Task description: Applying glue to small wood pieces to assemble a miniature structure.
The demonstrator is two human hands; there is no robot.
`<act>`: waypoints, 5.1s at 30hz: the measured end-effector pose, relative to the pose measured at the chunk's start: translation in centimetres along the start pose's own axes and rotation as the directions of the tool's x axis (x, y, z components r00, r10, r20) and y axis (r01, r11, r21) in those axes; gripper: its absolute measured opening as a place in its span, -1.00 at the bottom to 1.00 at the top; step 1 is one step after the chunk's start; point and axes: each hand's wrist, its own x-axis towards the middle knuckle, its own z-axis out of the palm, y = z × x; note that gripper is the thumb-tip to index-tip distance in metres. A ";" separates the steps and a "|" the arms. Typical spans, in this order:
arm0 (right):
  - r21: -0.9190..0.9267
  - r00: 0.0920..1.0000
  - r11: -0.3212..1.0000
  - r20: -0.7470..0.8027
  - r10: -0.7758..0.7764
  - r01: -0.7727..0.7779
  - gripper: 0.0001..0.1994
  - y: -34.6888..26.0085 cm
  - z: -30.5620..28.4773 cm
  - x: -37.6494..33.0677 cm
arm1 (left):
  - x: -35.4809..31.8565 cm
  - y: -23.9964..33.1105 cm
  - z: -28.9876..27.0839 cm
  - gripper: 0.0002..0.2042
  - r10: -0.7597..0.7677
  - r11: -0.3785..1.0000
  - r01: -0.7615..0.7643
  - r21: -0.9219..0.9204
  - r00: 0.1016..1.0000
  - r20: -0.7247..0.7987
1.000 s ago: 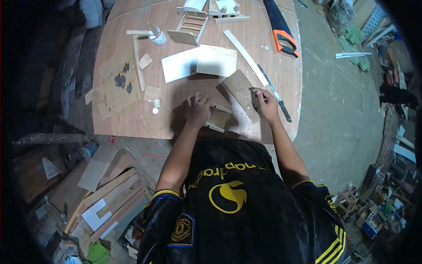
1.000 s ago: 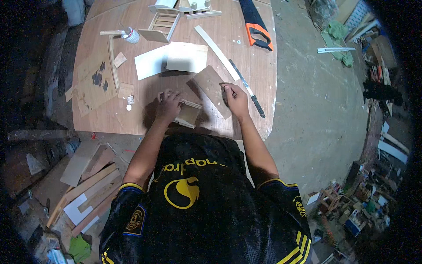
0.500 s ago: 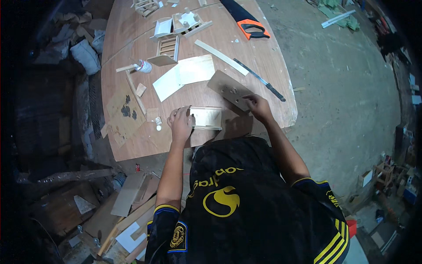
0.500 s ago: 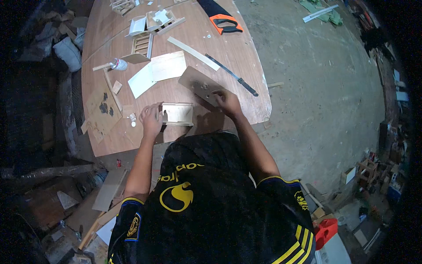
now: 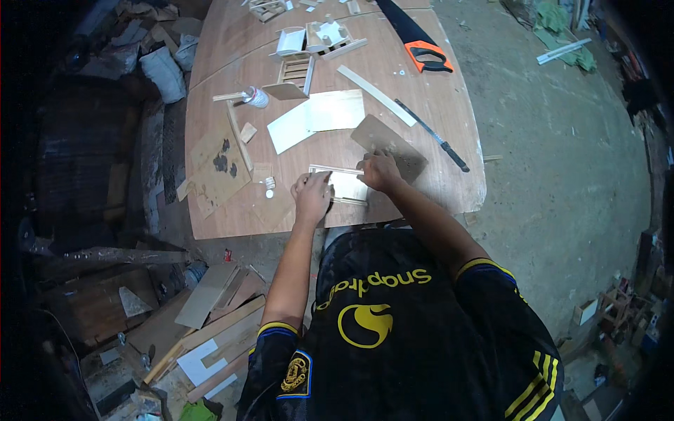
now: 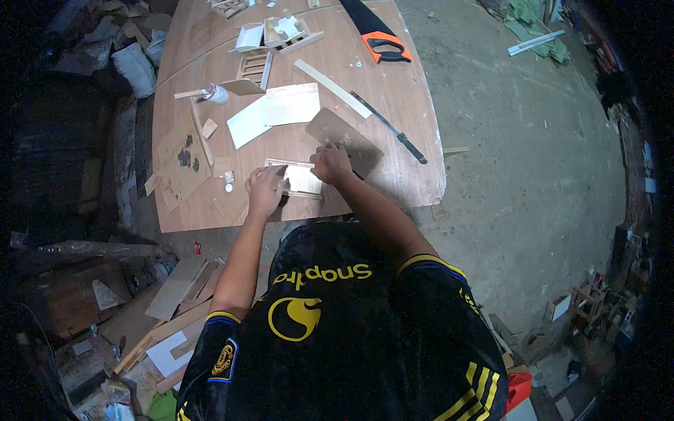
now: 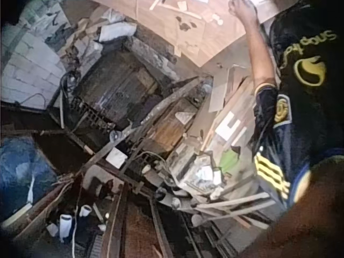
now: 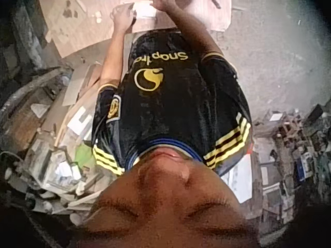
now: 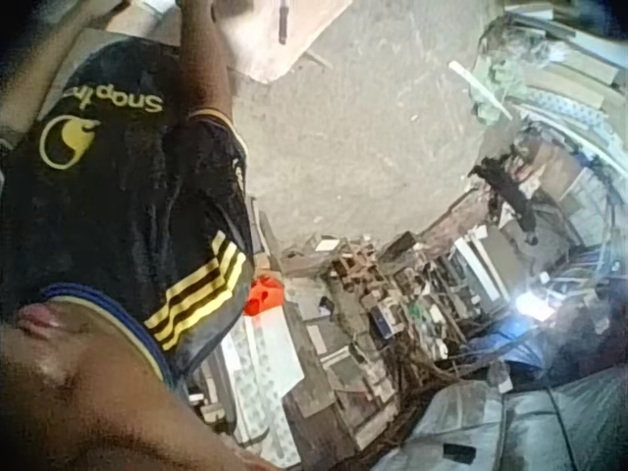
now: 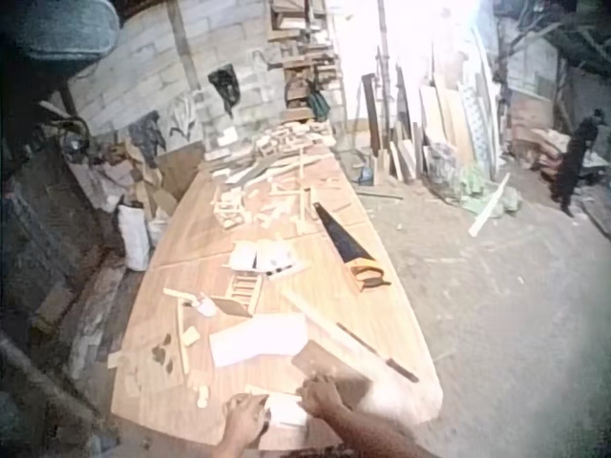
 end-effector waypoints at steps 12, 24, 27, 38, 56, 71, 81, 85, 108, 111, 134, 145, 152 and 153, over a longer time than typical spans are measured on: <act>0.183 0.990 0.983 -0.131 0.058 -0.034 -0.77 1.1 -0.5 0.0 | 3.2 1.4 1.5 -0.58 -0.013 0.997 0.007 0.081 0.997 0.070; 0.781 0.872 -0.432 0.488 -0.030 -0.451 -0.76 0.9 -6.7 -4.7 | 4.0 2.0 -3.2 -0.64 -0.049 0.873 0.061 -0.484 0.998 0.037; 0.596 0.836 -0.609 0.498 -0.231 -0.524 -0.77 0.0 -6.8 -5.1 | 4.1 2.7 -4.0 -0.57 0.114 0.741 0.032 -0.671 0.978 0.173; 0.557 0.786 -0.556 0.465 -0.407 -0.617 -0.73 -2.5 -5.7 -4.1 | 3.9 1.6 -5.3 -0.63 0.214 0.469 0.233 -0.852 0.906 0.366; 0.854 0.870 0.194 0.443 0.215 -0.483 -0.76 -9.9 -4.9 1.3 | 1.8 -9.0 -9.3 -0.77 -0.286 -0.112 0.262 -0.958 0.915 0.284; 0.885 0.947 0.340 0.317 0.060 -0.318 -0.81 -22.5 -1.7 13.2 | 2.1 -17.9 -12.5 -0.77 -0.277 0.041 0.317 -0.948 0.915 0.294; 0.795 0.917 0.485 0.397 0.039 -0.365 -0.79 -26.0 1.5 17.6 | 2.7 -23.8 -12.3 -0.76 -0.340 -0.156 0.292 -0.944 0.881 0.329; 0.735 0.907 0.590 0.420 -0.010 -0.334 -0.77 -26.1 1.9 18.8 | 2.4 -25.8 -12.0 -0.78 -0.441 -0.194 0.255 -0.947 0.840 0.316; 0.156 0.957 0.980 -0.242 0.161 -0.125 -0.47 -20.2 -6.0 37.3 | 1.8 -27.8 -13.5 -0.82 -0.520 -0.099 0.212 -0.972 0.822 0.232; 0.083 0.935 0.996 -0.349 0.061 -0.034 -0.59 -20.3 -6.4 37.1 | 1.5 -28.4 -12.8 -0.75 -0.511 -0.054 0.224 -0.973 0.831 0.219; -0.579 0.985 0.800 0.035 -0.169 0.158 -0.61 -24.8 -5.9 42.9 | 3.9 -27.6 -12.3 -0.81 -0.489 -0.046 0.200 -0.979 0.850 0.197; -0.319 0.955 0.941 -0.230 -0.189 0.110 -0.65 -24.4 -10.7 41.8 | 4.7 -27.8 -12.2 -0.81 -0.415 -0.082 0.170 -0.982 0.890 0.188; -0.149 0.966 0.989 -0.252 -0.059 0.022 -0.61 -22.4 -11.2 41.6 | 4.9 -27.5 -12.0 -0.81 -0.430 -0.096 0.208 -0.973 0.873 0.230; -0.090 0.965 0.996 -0.262 -0.007 -0.017 -0.59 -22.0 -11.1 41.6 | 4.8 -27.5 -12.0 -0.81 -0.431 -0.096 0.206 -0.974 0.873 0.228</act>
